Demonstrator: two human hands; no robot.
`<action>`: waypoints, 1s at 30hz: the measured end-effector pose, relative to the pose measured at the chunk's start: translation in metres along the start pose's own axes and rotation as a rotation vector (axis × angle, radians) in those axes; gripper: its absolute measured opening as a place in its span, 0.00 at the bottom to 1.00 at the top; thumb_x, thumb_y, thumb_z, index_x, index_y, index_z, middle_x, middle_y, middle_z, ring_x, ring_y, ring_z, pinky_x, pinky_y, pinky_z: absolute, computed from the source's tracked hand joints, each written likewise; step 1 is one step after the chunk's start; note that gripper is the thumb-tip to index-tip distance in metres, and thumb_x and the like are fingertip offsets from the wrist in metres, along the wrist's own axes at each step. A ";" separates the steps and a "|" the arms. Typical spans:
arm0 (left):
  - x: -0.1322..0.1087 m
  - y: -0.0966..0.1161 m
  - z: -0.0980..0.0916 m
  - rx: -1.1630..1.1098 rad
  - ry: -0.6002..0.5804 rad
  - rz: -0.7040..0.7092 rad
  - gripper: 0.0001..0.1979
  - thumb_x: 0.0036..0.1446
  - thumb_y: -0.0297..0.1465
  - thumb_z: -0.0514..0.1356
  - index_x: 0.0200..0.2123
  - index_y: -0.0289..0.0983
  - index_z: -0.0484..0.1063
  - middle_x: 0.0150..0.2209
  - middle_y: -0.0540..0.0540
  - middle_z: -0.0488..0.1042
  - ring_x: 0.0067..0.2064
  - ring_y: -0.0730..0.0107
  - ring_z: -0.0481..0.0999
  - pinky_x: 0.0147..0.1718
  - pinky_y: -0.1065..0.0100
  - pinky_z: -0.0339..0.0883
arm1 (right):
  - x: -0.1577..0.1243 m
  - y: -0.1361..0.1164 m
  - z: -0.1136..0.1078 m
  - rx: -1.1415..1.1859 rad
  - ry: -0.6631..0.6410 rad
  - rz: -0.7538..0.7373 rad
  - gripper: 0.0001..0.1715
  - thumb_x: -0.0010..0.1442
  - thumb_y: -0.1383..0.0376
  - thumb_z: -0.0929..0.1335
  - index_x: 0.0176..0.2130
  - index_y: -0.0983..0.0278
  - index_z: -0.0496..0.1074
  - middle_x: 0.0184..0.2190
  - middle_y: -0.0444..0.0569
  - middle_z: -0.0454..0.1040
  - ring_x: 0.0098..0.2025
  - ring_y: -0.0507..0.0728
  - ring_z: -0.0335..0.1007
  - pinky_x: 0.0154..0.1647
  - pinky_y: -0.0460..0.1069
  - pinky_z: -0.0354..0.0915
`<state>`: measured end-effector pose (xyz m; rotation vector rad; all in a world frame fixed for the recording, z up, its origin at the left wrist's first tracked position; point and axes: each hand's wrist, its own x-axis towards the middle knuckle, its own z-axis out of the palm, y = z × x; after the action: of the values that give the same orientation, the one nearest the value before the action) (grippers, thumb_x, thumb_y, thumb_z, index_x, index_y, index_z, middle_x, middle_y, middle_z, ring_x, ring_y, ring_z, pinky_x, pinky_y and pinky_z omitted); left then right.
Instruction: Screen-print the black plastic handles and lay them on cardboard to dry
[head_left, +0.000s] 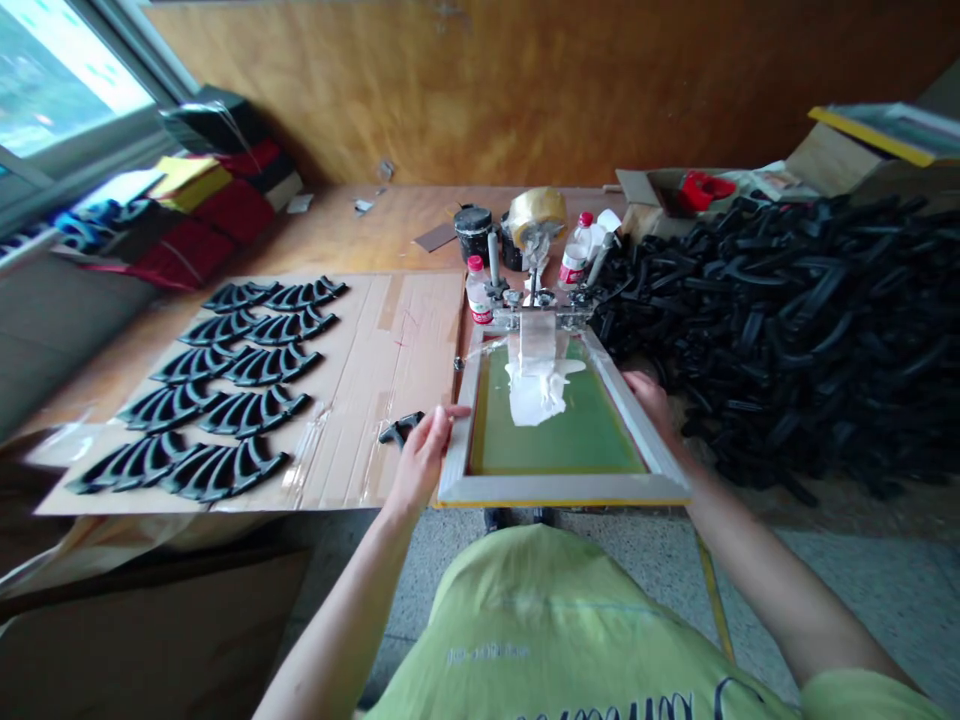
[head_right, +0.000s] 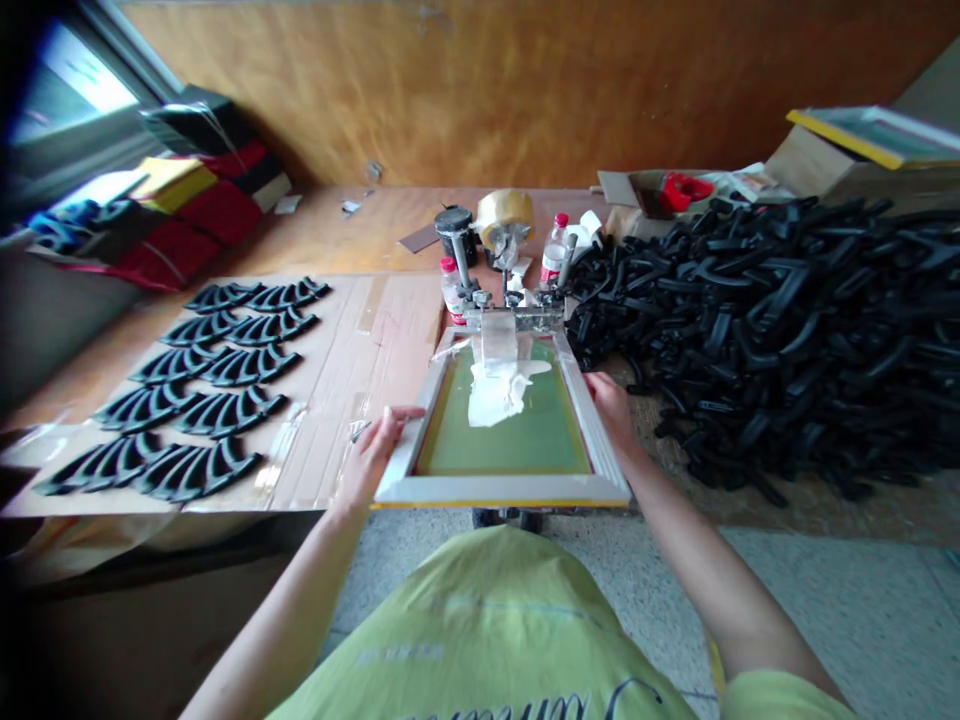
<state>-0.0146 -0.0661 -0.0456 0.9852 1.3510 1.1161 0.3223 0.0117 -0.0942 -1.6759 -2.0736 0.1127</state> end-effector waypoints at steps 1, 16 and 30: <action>-0.004 -0.018 -0.001 0.009 -0.011 -0.069 0.32 0.56 0.56 0.58 0.53 0.37 0.74 0.27 0.50 0.73 0.22 0.75 0.66 0.19 0.73 0.57 | 0.009 -0.002 -0.006 0.015 0.052 -0.005 0.21 0.69 0.66 0.57 0.44 0.64 0.77 0.39 0.52 0.78 0.38 0.54 0.74 0.41 0.48 0.73; 0.012 -0.119 -0.002 0.210 0.015 -0.182 0.35 0.57 0.48 0.60 0.64 0.37 0.65 0.31 0.47 0.77 0.28 0.70 0.73 0.25 0.72 0.63 | 0.003 -0.078 0.027 -0.109 -0.448 -0.523 0.10 0.66 0.72 0.64 0.40 0.64 0.75 0.38 0.51 0.78 0.41 0.56 0.72 0.39 0.48 0.64; 0.008 -0.109 0.002 0.005 0.003 -0.206 0.37 0.53 0.49 0.64 0.62 0.35 0.65 0.30 0.48 0.77 0.27 0.70 0.73 0.23 0.74 0.62 | -0.017 -0.074 0.024 0.026 -0.380 -0.620 0.13 0.65 0.72 0.63 0.42 0.64 0.76 0.39 0.51 0.78 0.40 0.56 0.73 0.38 0.48 0.64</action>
<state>-0.0094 -0.0816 -0.1540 0.8277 1.4236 0.9594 0.2476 -0.0173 -0.0949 -0.9784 -2.7634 0.2666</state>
